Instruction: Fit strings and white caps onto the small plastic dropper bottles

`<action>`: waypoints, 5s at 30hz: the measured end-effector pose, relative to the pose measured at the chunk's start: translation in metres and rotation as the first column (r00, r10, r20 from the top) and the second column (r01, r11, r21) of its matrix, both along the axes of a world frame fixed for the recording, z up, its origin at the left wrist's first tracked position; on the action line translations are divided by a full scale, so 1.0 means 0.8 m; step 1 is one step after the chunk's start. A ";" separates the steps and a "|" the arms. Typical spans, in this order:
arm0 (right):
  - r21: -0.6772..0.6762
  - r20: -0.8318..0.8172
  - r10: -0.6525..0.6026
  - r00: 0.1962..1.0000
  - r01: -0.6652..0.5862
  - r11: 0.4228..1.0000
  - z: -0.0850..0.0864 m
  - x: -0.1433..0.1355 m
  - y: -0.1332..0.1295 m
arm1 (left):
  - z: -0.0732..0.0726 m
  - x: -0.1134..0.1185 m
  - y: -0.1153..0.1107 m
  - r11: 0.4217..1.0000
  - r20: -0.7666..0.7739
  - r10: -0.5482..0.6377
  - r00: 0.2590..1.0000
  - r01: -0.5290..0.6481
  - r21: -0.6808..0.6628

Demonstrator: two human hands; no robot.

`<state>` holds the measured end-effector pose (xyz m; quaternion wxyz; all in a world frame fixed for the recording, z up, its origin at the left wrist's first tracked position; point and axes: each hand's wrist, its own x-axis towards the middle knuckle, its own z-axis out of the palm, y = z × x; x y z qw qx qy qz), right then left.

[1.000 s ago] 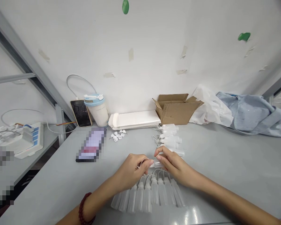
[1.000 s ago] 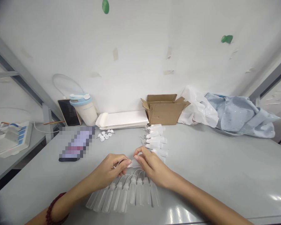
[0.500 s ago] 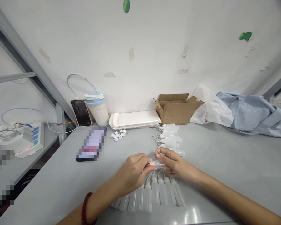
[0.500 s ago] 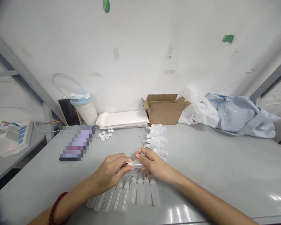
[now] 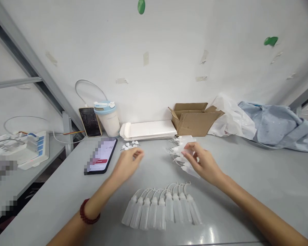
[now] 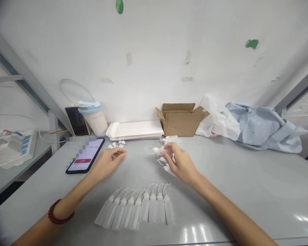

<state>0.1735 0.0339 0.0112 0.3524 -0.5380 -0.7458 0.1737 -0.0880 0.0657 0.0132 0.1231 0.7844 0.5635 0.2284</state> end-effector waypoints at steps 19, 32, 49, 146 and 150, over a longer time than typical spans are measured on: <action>0.327 0.563 -0.236 0.792 0.048 0.944 -0.015 0.037 0.034 | -0.014 -0.037 0.027 0.989 -0.405 0.143 0.903 -0.147 0.020; -0.634 0.220 0.531 0.818 -0.294 0.715 0.046 0.014 -0.027 | -0.005 -0.011 0.011 0.997 -0.057 -0.011 0.998 0.006 -0.077; -0.764 0.314 0.626 0.714 -0.202 0.613 0.030 -0.001 -0.032 | -0.001 0.025 -0.019 0.844 0.553 0.104 0.826 0.221 -0.489; -0.478 -0.629 0.146 0.764 -0.528 0.702 -0.005 -0.036 -0.029 | -0.006 0.051 -0.055 0.858 0.771 -0.045 0.635 0.420 -0.296; -0.527 -0.678 0.114 0.726 -0.588 0.613 -0.006 -0.035 -0.029 | -0.003 0.049 -0.057 0.864 0.725 -0.141 0.674 0.441 -0.242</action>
